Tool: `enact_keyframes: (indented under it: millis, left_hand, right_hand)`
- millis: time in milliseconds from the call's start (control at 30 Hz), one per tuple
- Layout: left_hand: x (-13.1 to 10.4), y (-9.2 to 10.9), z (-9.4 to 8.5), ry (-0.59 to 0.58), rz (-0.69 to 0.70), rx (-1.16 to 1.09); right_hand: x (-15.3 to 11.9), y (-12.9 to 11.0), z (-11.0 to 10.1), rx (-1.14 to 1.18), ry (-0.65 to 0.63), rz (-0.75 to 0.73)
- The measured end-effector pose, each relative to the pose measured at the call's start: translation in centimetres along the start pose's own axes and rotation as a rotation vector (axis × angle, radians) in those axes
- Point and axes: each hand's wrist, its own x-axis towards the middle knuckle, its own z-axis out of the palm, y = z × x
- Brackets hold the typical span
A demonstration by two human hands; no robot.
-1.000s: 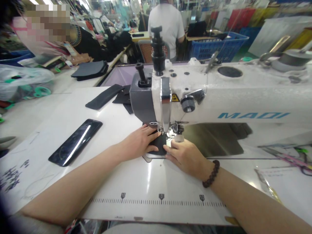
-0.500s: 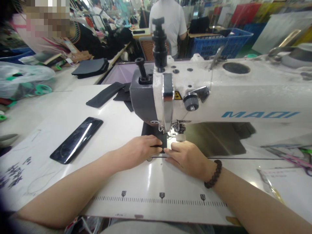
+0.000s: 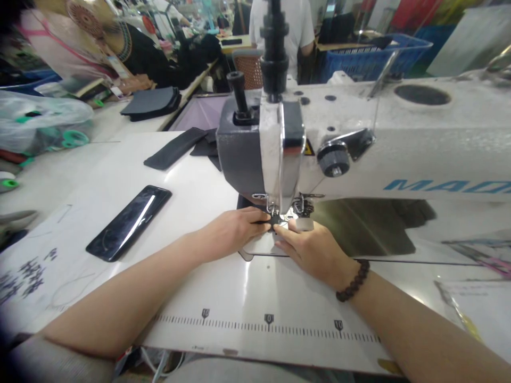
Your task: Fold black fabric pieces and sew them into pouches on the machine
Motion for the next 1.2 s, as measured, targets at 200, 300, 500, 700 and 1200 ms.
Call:
enact_keyframes:
  millis: [200, 300, 500, 700, 1200]
  left_hand:
    - [0.6, -0.7, 0.2, 0.011, -0.044, -0.017]
    - [0.7, -0.9, 0.3, 0.037, -0.055, -0.003]
    - [0.9, -1.2, 0.8, 0.076, -0.068, 0.020]
    - [0.9, -1.5, 0.9, 0.090, -0.054, 0.018]
    - [0.7, -1.0, 0.7, 0.060, -0.081, 0.041]
  right_hand:
    - [0.2, 0.1, 0.1, -0.012, -0.007, 0.058]
    - [0.3, 0.1, 0.1, -0.017, 0.007, 0.054]
    - [0.4, -0.1, 0.0, -0.031, 0.052, 0.036]
    - [0.4, -0.2, -0.1, -0.041, 0.039, 0.042]
    - [0.1, 0.4, 0.5, 0.002, 0.005, 0.056]
